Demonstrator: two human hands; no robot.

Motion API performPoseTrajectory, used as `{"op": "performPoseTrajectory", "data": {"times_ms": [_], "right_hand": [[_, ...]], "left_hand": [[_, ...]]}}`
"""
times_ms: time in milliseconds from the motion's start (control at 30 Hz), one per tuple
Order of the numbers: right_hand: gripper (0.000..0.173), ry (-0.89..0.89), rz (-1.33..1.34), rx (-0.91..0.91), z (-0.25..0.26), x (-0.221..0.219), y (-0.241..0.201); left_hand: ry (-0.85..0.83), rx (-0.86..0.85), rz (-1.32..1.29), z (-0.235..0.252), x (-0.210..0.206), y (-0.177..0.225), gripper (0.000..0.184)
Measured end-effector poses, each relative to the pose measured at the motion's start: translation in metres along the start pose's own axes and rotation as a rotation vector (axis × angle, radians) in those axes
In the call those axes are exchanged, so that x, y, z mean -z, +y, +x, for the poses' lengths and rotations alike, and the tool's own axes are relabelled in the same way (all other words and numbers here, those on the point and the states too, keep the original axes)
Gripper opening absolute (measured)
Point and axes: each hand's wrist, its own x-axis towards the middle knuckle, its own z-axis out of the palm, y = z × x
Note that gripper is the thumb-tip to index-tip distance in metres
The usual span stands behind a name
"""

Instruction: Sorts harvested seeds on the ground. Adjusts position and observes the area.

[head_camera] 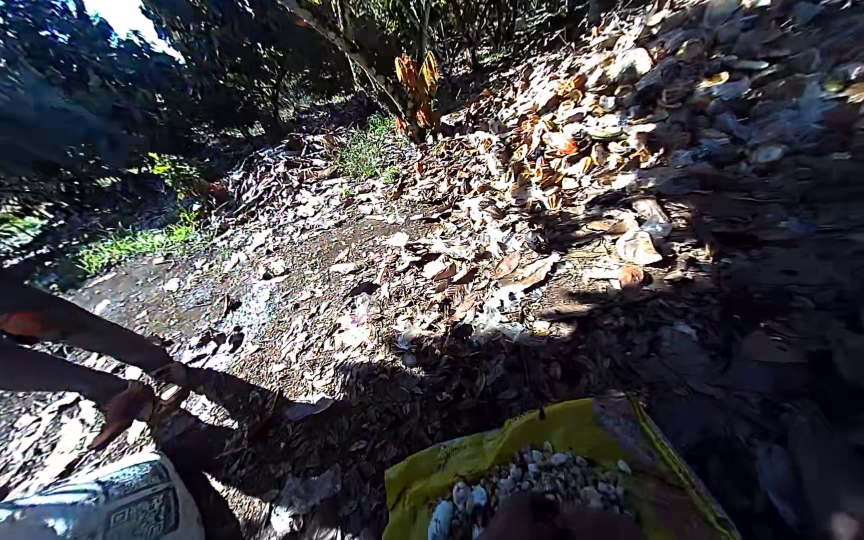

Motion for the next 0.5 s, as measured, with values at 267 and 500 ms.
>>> {"op": "performPoseTrajectory", "data": {"times_ms": [267, 500], "right_hand": [[0.036, -0.088, -0.088, -0.006, 0.009, 0.014, -0.01], [0.031, -0.031, -0.164, 0.016, 0.012, 0.03, -0.022]], "left_hand": [[-0.011, 0.008, 0.081, -0.01, 0.007, 0.027, 0.025], [0.012, -0.036, 0.053, -0.012, 0.015, 0.04, 0.02]]}}
